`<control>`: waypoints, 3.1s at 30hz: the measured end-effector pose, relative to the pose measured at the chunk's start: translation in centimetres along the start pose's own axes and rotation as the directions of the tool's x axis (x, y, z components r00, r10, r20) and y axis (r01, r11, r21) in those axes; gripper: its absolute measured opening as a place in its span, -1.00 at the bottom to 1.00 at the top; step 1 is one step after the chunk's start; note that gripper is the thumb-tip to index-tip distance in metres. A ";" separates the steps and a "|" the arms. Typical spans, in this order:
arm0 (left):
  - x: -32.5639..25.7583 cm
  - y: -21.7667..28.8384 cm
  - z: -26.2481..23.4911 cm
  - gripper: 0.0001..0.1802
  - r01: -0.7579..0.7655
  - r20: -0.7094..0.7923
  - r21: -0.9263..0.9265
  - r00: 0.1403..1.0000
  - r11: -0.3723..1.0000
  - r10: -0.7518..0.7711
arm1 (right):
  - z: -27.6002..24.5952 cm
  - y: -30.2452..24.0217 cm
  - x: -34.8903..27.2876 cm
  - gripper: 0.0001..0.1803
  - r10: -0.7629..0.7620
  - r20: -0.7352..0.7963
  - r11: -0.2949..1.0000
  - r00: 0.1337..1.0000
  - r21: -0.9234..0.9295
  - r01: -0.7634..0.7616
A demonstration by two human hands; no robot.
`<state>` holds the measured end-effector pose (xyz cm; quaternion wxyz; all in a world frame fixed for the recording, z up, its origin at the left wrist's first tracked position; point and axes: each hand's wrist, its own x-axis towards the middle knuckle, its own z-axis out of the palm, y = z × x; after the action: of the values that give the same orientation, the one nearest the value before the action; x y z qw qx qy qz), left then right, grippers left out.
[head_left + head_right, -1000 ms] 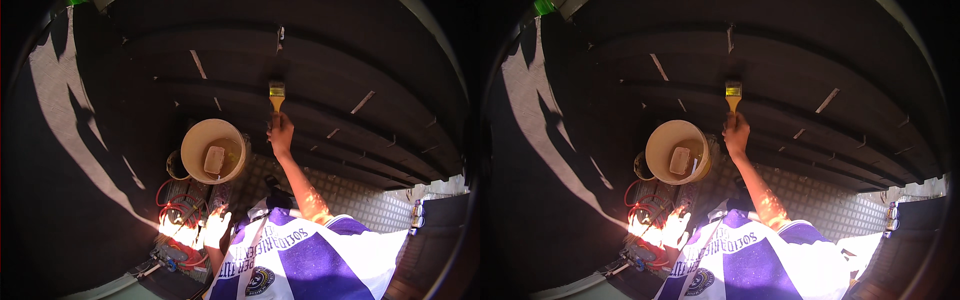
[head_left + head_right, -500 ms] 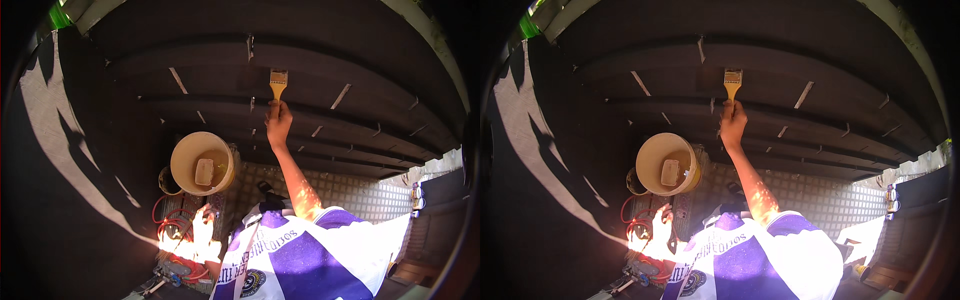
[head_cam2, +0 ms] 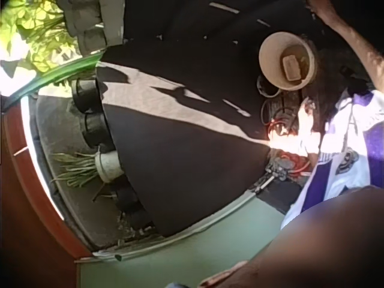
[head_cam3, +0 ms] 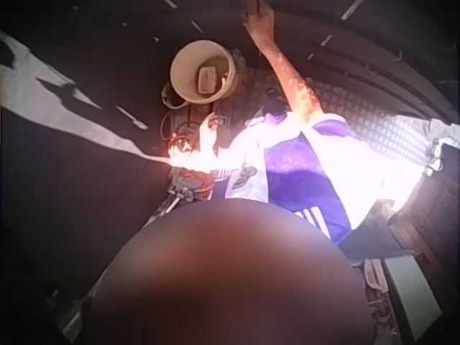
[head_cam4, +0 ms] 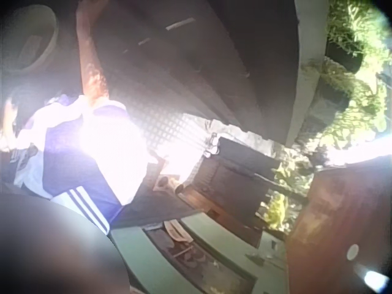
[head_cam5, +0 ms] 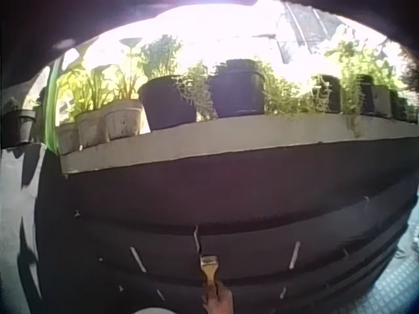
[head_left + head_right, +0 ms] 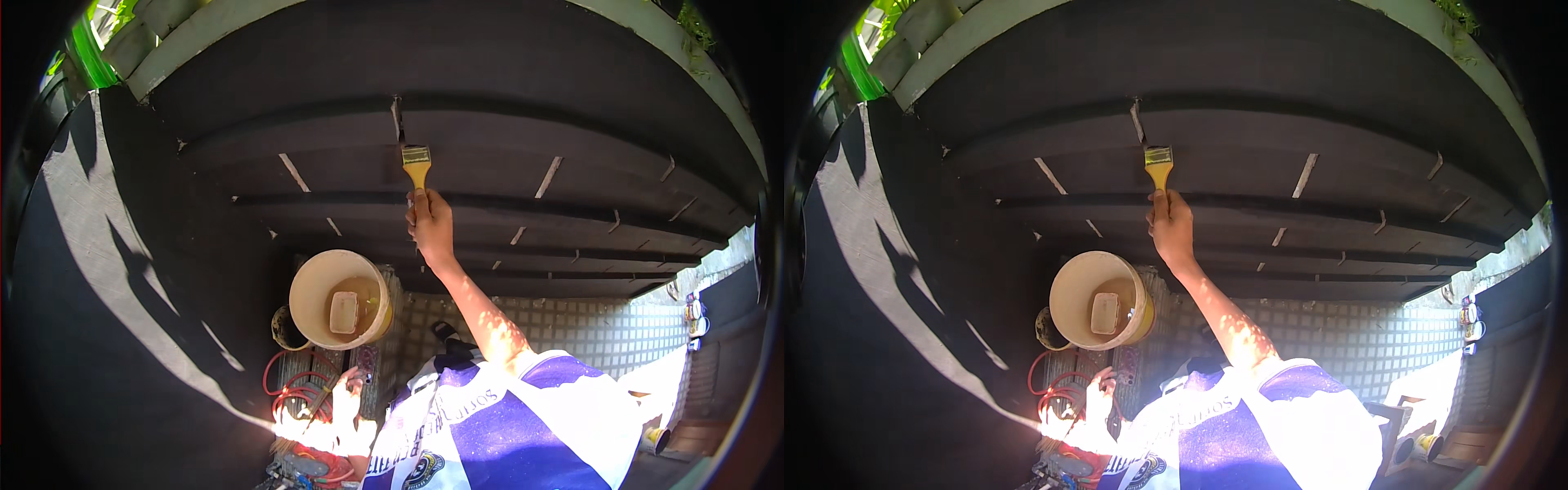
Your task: Painting a wooden door using a paintbrush and paint from a container.
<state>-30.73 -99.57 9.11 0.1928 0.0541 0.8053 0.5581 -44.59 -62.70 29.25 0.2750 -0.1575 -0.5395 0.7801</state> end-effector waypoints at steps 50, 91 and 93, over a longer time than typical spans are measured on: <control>-2.3 -2.1 2.9 -0.66 -0.033 -0.193 0.145 0.979 0.989 0.061 | -0.7 10.3 -1.4 -0.65 0.327 0.122 0.945 0.937 -0.070 -0.321; -0.8 -0.2 3.9 -0.64 -0.035 -0.044 0.343 0.998 0.939 0.054 | -1.4 10.0 -1.8 -0.33 -0.400 -0.027 0.664 0.916 -0.697 0.270; 0.2 0.5 4.6 -0.63 -0.021 0.005 0.298 1.000 0.954 0.020 | -1.6 10.7 -0.9 -0.40 -0.121 0.173 0.622 0.977 -0.754 0.210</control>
<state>-29.24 -95.30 8.19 0.1776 0.0915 0.8795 0.4320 -45.77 -64.94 18.66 0.2236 -0.1676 -0.8455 0.4550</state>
